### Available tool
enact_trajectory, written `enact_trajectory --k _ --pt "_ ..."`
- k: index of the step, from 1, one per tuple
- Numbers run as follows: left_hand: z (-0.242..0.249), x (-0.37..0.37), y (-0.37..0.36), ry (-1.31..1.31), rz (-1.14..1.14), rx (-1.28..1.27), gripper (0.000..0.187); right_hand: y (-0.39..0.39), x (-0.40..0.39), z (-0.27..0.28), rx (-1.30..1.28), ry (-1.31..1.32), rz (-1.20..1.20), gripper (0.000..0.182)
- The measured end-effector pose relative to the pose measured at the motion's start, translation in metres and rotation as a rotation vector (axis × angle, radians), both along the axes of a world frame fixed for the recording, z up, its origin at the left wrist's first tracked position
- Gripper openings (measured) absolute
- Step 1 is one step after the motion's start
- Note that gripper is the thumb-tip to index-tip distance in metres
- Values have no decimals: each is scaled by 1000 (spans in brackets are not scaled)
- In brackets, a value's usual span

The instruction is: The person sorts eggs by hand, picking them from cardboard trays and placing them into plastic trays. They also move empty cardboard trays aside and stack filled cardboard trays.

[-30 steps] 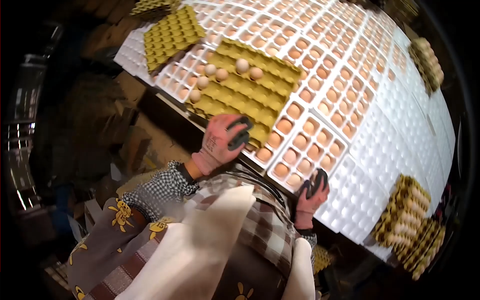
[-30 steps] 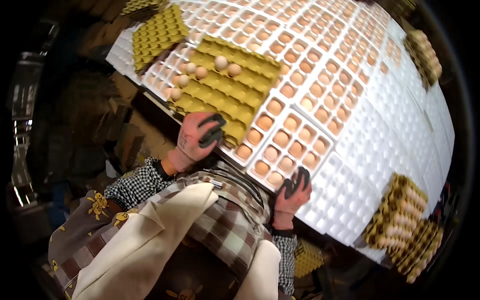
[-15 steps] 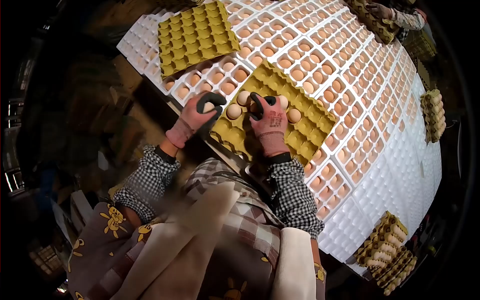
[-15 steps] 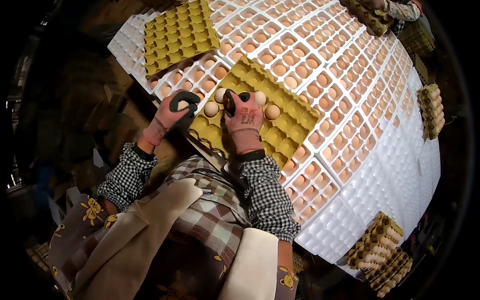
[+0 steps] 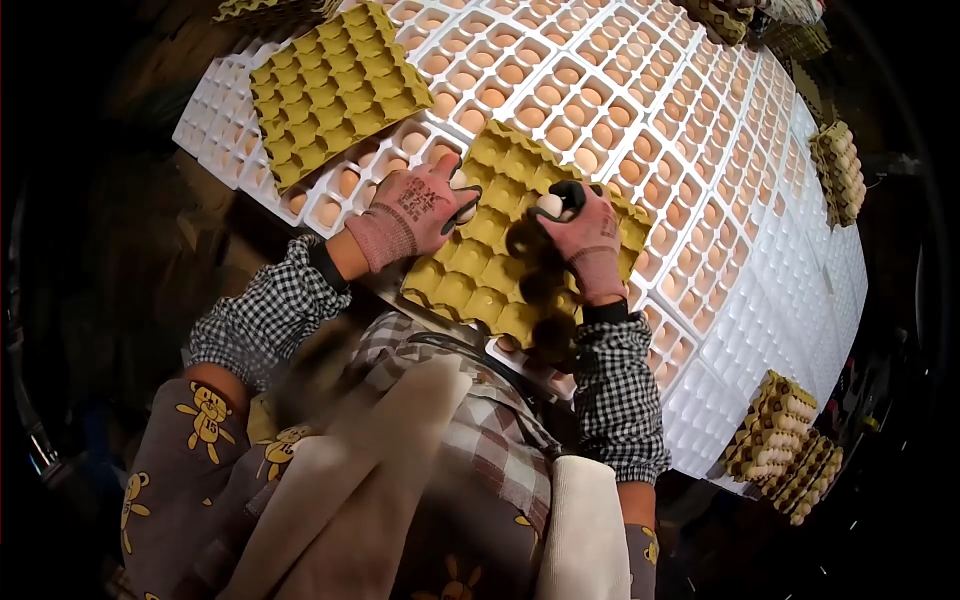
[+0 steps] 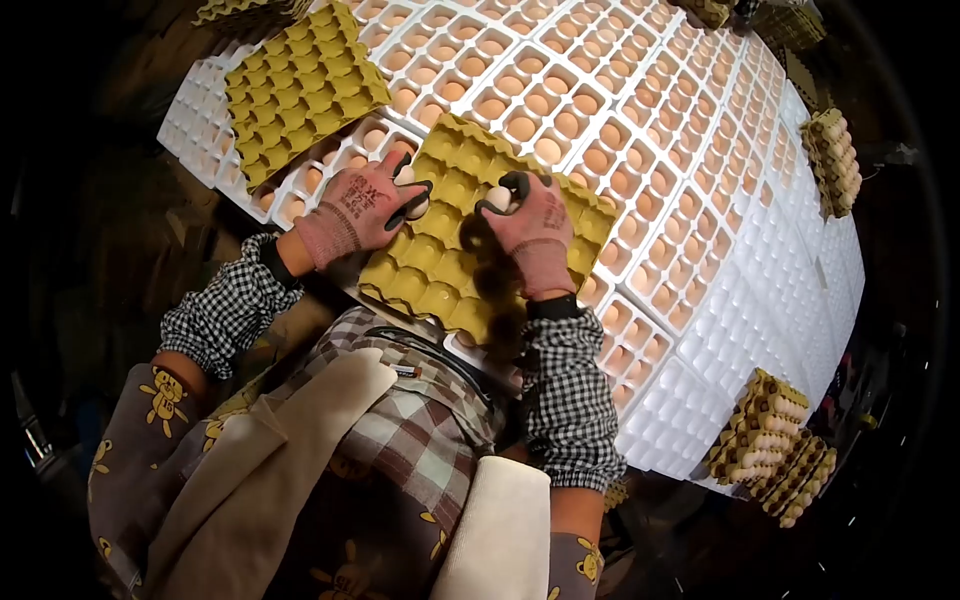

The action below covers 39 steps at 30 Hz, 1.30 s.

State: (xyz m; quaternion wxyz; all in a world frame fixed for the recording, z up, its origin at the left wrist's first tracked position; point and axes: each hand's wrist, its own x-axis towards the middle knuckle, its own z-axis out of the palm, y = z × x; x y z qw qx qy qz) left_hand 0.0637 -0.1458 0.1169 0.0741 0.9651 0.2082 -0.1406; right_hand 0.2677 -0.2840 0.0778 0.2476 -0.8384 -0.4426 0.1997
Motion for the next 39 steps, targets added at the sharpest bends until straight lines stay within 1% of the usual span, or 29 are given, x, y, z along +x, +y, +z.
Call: enact_trajectory --k 1,3,4,6,8,10,12,13,14,15,16,17,18,19,20,21,22,23,24,26,27,28,30,31,32,34,36,38,39 --pt "5 1 -4 38 -26 29 50 -17 14 -17 205 555 -134 29" --pt "-13 -2 -7 12 -56 103 50 -44 26 -3 505 328 27 16" --pt "-22 -3 -6 -17 -90 194 51 -51 30 -1 645 4 137 14" --pt "-17 1 -1 -12 -49 117 52 -50 40 28 266 712 -278 26" --pt "-7 1 4 -127 95 17 51 -45 49 7 131 -43 86 37" --pt "-12 -9 9 -383 267 -197 56 -26 21 34 -350 -409 243 50" --pt "13 -5 -4 -518 674 -1024 53 -19 19 34 -426 -514 319 49" --pt "8 -7 -13 -602 828 -1282 41 -26 25 28 -270 -362 198 48" --pt "8 -13 -34 -726 713 -1384 41 -35 37 13 -110 -211 85 48" --pt "7 -20 -55 -840 588 -1499 42 -48 55 -14 184 121 54 47" --pt "-10 -20 -75 -973 452 -1642 45 -65 52 20 119 911 -217 44" --pt "-26 -18 -94 -994 491 -1709 51 -88 53 4 315 1543 -179 43" --pt "-18 -9 -115 -943 482 -1659 54 -123 58 -16 537 2150 -141 43" --pt "-20 5 -136 -909 443 -1588 53 -167 52 -18 567 2099 -199 43" --pt "-21 19 -158 -870 403 -1518 53 -206 32 -19 643 1894 -295 42" --pt "-11 43 -184 -765 563 -1598 48 -239 10 -21 698 1699 -373 42" --pt "0 66 -209 -664 735 -1670 44 -273 17 -30 763 1923 -439 41" --pt "1 92 -238 -543 703 -1611 43 -307 23 -38 823 2143 -524 40" --pt "-2 114 -265 -426 680 -1538 42 -340 36 -36 822 1906 -665 40" --pt "-29 164 -322 -727 183 -1117 43 -401 74 -25 634 1125 -904 40" --pt "-38 186 -346 -675 128 -949 45 -424 93 -22 523 793 -966 42" --pt "-40 210 -368 -629 76 -782 47 -456 114 -61 572 260 -832 47" --pt "-27 251 -408 -537 28 -486 50 -466 136 -36 379 -53 -784 52" --pt "-49 270 -423 -534 4 -413 53 -467 146 -38 257 -183 -747 52" --pt "-53 284 -430 -472 -13 -487 49 -466 154 -40 134 -310 -704 53" --pt "-59 298 -442 -321 -69 -419 47 -471 158 -39 62 -295 -676 53" --pt "-62 293 -444 -376 -27 -442 47 -473 160 -34 188 -318 -688 47" --pt "-68 289 -438 -273 6 -496 52 -483 149 -31 342 -192 -656 36" --pt "-71 283 -439 -375 -19 -508 55 -486 143 -35 368 -48 -612 38"
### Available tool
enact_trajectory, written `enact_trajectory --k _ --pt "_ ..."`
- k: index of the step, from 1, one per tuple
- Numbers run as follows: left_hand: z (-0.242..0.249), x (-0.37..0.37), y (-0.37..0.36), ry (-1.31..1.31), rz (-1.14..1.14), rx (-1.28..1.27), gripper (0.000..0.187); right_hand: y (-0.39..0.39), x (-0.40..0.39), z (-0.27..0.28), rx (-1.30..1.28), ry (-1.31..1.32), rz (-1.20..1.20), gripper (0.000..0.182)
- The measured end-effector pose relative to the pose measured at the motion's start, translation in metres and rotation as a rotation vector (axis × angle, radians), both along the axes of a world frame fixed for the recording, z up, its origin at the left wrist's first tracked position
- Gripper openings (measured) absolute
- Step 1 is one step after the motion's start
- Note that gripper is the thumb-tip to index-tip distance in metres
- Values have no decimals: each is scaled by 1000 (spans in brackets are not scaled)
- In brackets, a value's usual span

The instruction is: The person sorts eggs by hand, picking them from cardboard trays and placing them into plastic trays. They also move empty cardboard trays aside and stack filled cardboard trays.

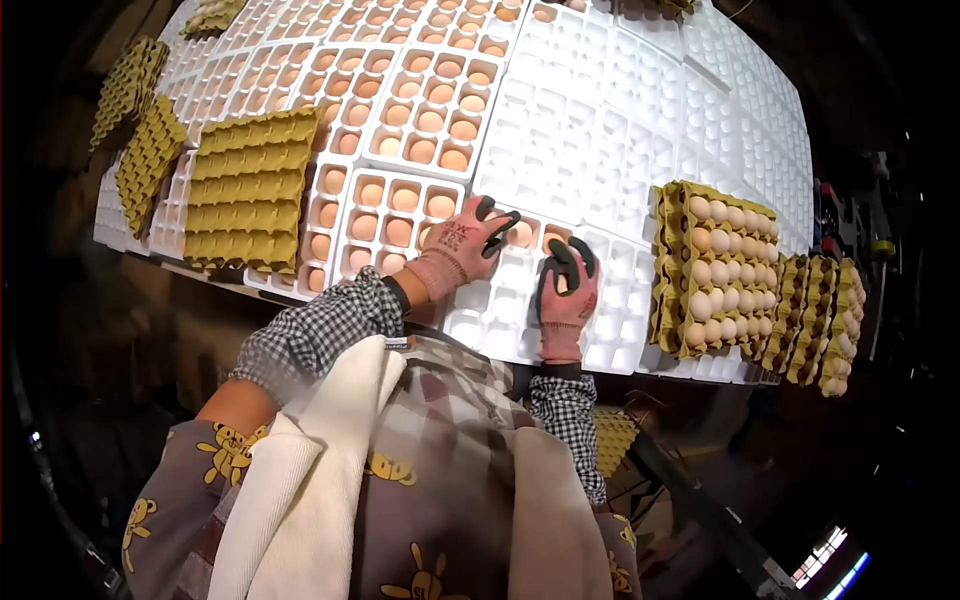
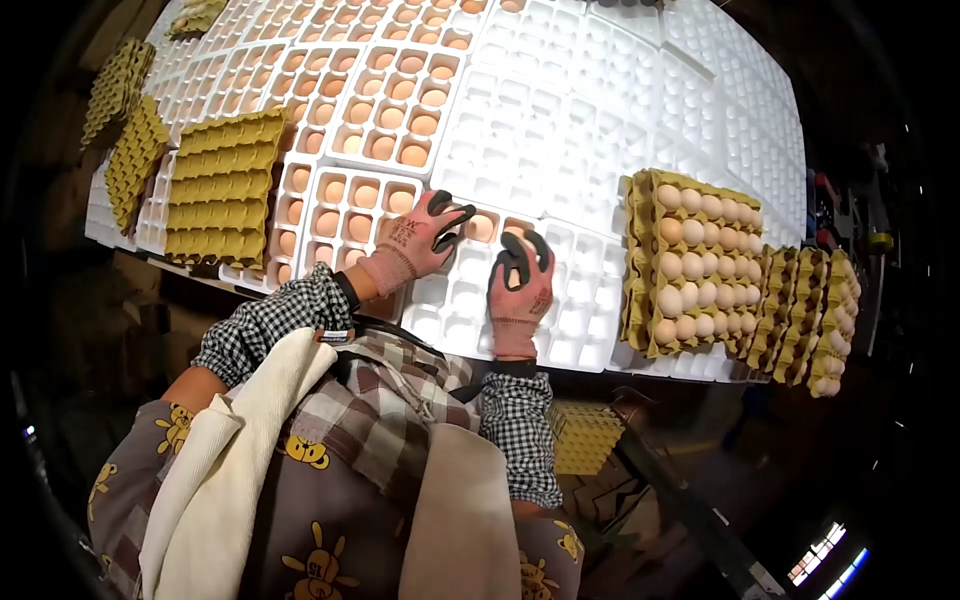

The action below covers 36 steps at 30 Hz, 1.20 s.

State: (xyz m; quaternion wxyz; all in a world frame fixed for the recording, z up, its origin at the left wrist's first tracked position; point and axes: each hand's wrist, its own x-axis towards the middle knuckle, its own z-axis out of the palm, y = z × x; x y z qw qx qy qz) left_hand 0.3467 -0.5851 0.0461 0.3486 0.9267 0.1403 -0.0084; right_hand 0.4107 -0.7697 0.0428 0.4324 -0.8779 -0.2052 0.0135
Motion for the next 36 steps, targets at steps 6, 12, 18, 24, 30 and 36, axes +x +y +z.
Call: enact_trajectory --k 6,12,18,24,30,36 --pt "-21 -35 -8 -20 -222 226 67 3 -6 -28 69 83 29 53" --pt "25 -81 48 -75 155 291 76 21 -14 -29 -370 -193 159 56" --pt "29 -165 136 175 686 630 96 44 -63 -26 -561 -1 516 76" --pt "57 -172 167 455 649 366 75 70 -70 -35 -754 -82 465 79" --pt "149 -283 199 -324 715 634 60 86 -70 -24 -390 -235 415 66" --pt "156 -389 418 -233 674 774 50 183 -104 -22 -258 -261 303 66"
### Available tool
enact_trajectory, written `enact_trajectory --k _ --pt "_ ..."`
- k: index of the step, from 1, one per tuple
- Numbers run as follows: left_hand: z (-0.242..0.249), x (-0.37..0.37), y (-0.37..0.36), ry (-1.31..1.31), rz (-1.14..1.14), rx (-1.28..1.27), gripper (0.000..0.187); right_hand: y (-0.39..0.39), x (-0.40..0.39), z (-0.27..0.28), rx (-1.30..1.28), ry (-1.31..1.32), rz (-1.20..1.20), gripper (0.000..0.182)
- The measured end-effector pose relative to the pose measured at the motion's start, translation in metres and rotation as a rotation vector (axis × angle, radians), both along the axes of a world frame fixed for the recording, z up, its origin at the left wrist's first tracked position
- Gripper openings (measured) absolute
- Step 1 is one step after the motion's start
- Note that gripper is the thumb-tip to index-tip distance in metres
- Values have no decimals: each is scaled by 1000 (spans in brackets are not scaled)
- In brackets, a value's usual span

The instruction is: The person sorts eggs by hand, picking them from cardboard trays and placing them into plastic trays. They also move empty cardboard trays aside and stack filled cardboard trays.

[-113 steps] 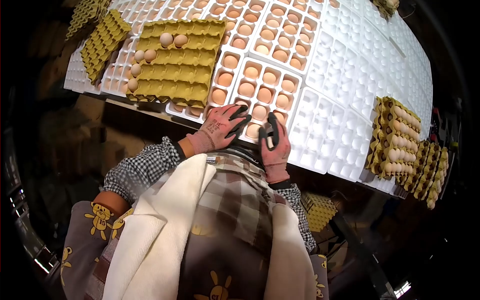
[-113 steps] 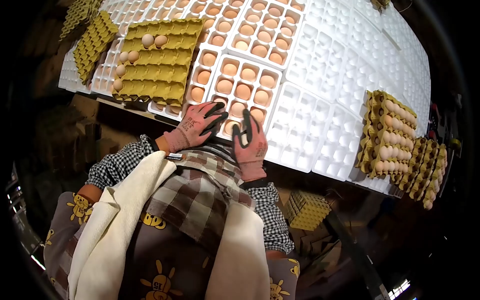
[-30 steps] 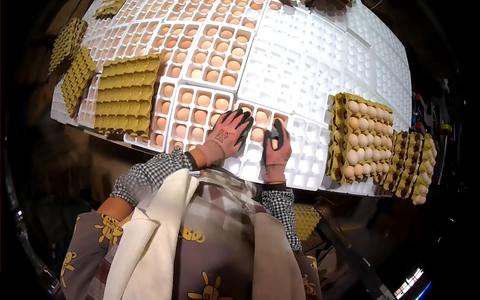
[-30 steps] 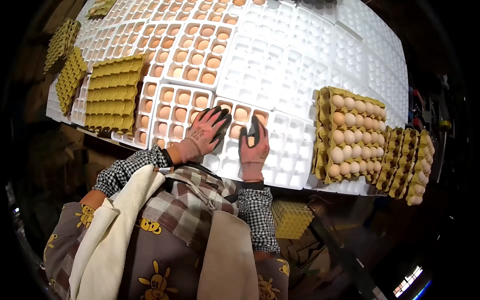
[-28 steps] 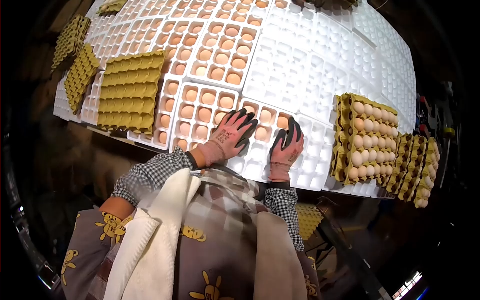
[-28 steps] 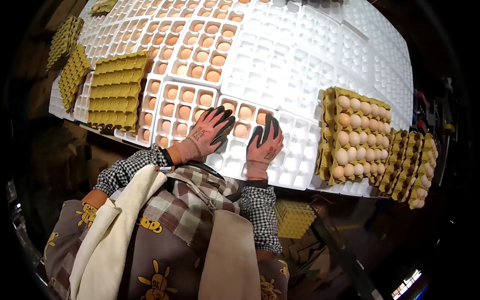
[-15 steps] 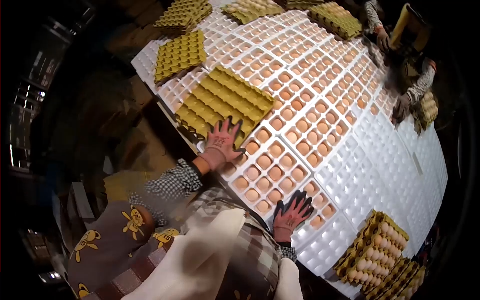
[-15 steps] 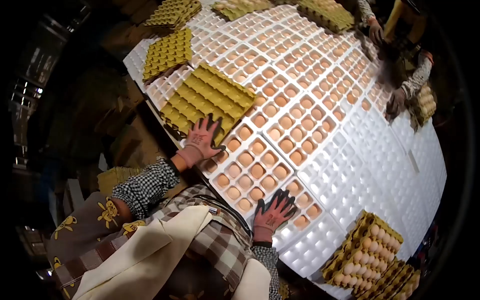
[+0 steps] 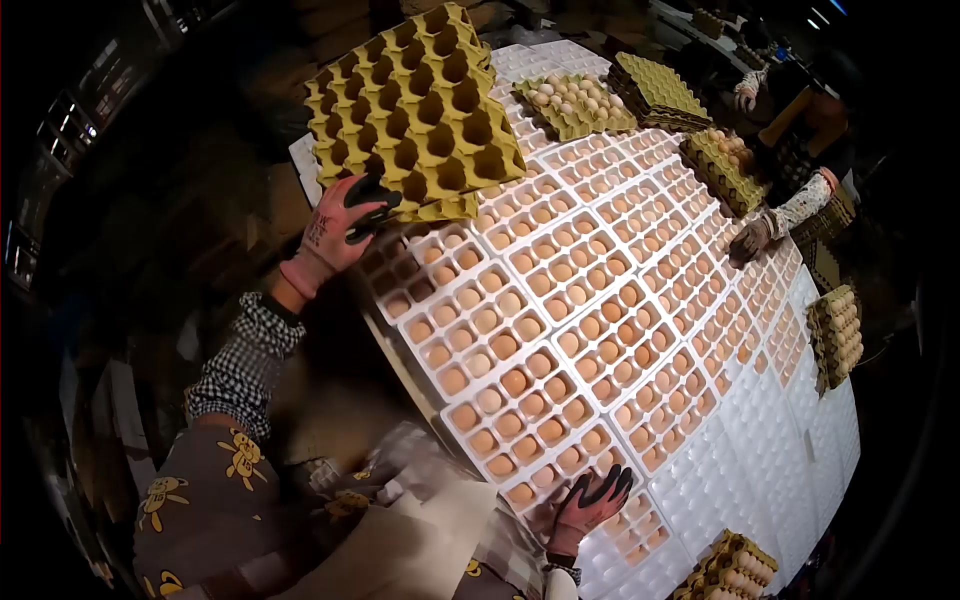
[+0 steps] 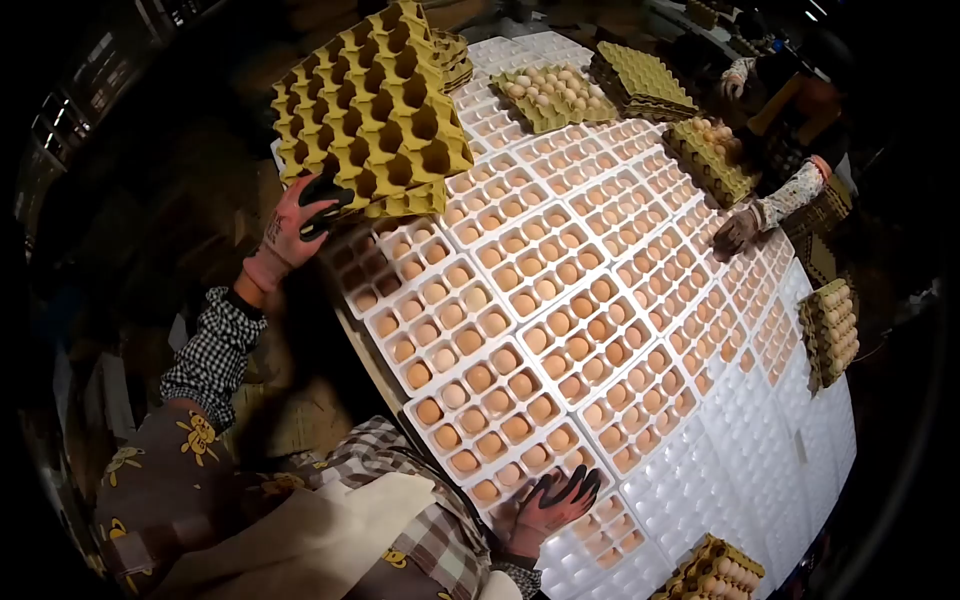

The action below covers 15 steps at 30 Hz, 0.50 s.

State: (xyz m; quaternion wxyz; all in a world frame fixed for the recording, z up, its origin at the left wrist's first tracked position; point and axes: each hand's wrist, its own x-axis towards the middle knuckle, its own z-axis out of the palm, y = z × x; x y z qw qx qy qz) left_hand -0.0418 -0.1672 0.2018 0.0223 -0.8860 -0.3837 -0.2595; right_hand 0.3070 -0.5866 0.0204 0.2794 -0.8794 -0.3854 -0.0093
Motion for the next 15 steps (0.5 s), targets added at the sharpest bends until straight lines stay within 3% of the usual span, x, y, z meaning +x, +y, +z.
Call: enact_trajectory --k 2,5,8,9,10,12,14,15 --pt "-41 -28 77 -26 -52 -70 52 36 -19 -4 0 3 -38 68" --pt "-124 -53 147 747 -33 -390 67 59 -40 -57 -183 96 -330 78" --pt "-108 -25 132 786 65 -305 76 86 -54 -52 -358 -42 -408 82" --pt "-101 -11 127 820 149 -385 84 88 -57 -46 -419 -81 -418 82" --pt "-109 -5 125 786 166 -349 82 93 -58 -40 -530 -15 -496 81" --pt "-135 -4 135 759 171 -295 76 99 -60 -35 -451 -77 -482 76" --pt "-119 -11 141 619 176 -350 62 76 -48 -67 -412 -201 -428 71" --pt "-101 -19 142 527 160 -338 57 83 -53 -53 -422 -198 -408 67"
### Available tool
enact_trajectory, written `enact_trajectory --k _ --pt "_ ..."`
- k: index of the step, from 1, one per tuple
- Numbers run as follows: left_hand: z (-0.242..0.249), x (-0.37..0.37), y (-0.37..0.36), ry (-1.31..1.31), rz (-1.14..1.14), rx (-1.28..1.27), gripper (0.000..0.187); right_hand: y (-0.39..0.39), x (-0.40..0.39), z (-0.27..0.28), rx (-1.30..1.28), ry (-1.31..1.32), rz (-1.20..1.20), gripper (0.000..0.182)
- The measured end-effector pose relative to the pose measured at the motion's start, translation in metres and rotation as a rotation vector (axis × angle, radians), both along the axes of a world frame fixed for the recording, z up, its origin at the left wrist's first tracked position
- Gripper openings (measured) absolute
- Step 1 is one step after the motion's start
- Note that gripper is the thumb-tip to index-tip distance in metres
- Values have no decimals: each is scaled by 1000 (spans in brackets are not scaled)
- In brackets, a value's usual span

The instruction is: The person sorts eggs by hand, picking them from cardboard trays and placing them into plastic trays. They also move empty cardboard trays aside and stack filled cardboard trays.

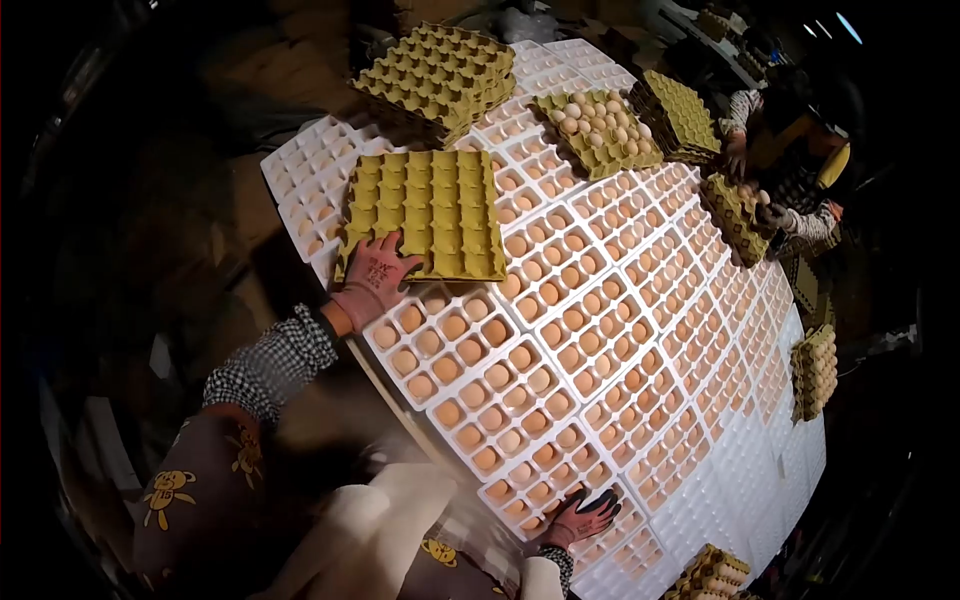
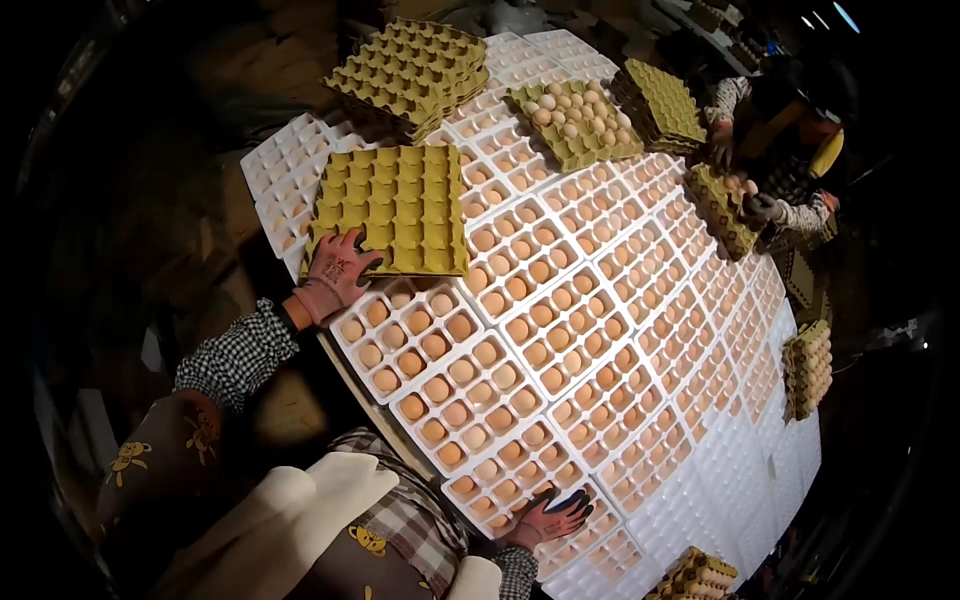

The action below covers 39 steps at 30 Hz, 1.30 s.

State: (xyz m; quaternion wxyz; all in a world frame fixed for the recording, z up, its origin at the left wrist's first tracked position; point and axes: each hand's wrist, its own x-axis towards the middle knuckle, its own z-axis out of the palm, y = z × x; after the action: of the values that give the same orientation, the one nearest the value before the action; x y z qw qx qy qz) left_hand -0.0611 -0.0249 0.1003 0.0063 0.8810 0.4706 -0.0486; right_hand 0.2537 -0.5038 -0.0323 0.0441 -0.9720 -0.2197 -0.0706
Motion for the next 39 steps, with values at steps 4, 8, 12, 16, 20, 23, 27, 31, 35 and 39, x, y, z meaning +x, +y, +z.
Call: enact_trajectory --k 4,8,12,16,20,23,27,31,35,39 --pt "66 -55 19 -355 35 420 42 -9 6 -19 -30 -47 -43 65" --pt "155 -106 154 -316 192 1006 40 -11 2 -21 -29 -119 -35 69" --pt "163 -89 277 -530 162 1172 40 8 -4 -4 -65 -66 -55 73" --pt "63 -48 359 -283 236 613 42 21 -9 11 -116 -136 2 61" --pt "8 -33 379 132 205 124 52 32 -10 37 -169 -244 113 49" --pt "14 -26 392 90 163 48 54 33 1 37 -169 -476 385 41" --pt "17 -28 406 234 133 -1 56 15 -12 8 -169 40 -160 78" --pt "13 -18 400 301 47 19 64 39 -22 25 -38 146 -233 84" --pt "-60 -59 504 229 -189 399 59 43 -19 27 -81 165 -241 79" --pt "-49 -25 409 69 -46 888 57 42 -17 25 27 151 -216 82"
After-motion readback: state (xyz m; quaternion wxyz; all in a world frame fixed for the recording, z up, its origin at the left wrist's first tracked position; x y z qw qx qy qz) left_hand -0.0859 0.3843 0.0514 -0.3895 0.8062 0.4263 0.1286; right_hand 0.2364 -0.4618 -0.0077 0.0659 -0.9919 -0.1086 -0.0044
